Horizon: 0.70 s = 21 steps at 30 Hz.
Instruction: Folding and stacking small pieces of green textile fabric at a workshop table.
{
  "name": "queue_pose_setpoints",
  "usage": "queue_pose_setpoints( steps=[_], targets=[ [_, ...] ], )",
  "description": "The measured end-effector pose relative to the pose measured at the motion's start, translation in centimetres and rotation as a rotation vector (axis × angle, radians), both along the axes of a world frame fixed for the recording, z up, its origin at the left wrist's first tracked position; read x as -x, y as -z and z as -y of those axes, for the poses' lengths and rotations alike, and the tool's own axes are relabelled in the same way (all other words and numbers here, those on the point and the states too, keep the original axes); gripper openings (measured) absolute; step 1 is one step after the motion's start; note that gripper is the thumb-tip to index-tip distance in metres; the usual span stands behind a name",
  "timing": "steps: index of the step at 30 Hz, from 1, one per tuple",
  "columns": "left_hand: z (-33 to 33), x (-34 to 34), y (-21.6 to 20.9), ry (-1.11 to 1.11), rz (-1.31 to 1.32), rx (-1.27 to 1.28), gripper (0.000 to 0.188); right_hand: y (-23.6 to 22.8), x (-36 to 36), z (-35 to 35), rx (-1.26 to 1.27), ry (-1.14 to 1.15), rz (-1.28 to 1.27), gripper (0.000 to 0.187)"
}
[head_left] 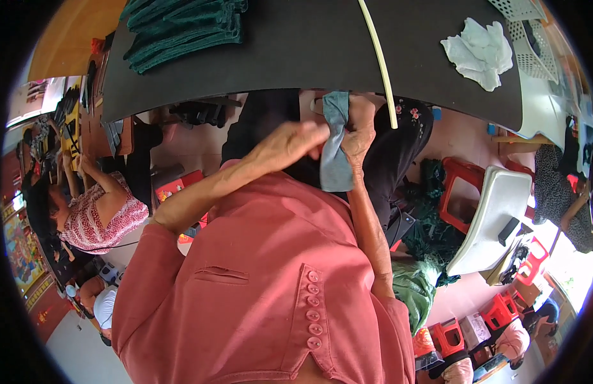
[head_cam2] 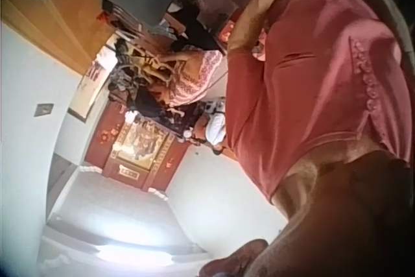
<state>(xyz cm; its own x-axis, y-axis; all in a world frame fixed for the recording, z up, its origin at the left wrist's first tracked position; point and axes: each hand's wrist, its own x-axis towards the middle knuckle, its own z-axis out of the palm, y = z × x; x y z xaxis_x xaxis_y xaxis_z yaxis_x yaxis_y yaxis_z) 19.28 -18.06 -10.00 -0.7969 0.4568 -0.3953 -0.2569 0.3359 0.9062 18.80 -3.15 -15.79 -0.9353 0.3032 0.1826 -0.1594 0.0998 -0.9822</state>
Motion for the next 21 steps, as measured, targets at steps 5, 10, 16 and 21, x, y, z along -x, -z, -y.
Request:
queue_pose_setpoints(
  steps=[5, 10, 16, 21],
  targets=[
    [-1.7, 0.4, 0.4, -0.193, 0.023, -0.175, 0.038, -3.1, -0.4, 0.4, 0.01, -0.082, 0.096, 0.049],
    [-3.1, -0.6, -0.1, -0.2, -0.083, -0.174, 0.027, -1.0, -0.5, -0.8, -0.074, -0.056, -0.061, 0.034],
    [-2.1, 1.3, 1.5, -0.215, -0.078, -0.225, 0.034, 0.4, -1.1, -0.2, -0.223, 0.044, -0.059, 0.026],
    [-2.5, 0.1, 2.4, -0.192, -0.015, -0.11, 0.032, 1.4, -1.6, -0.3, -0.289, 0.112, -0.045, 0.025]
  ],
)
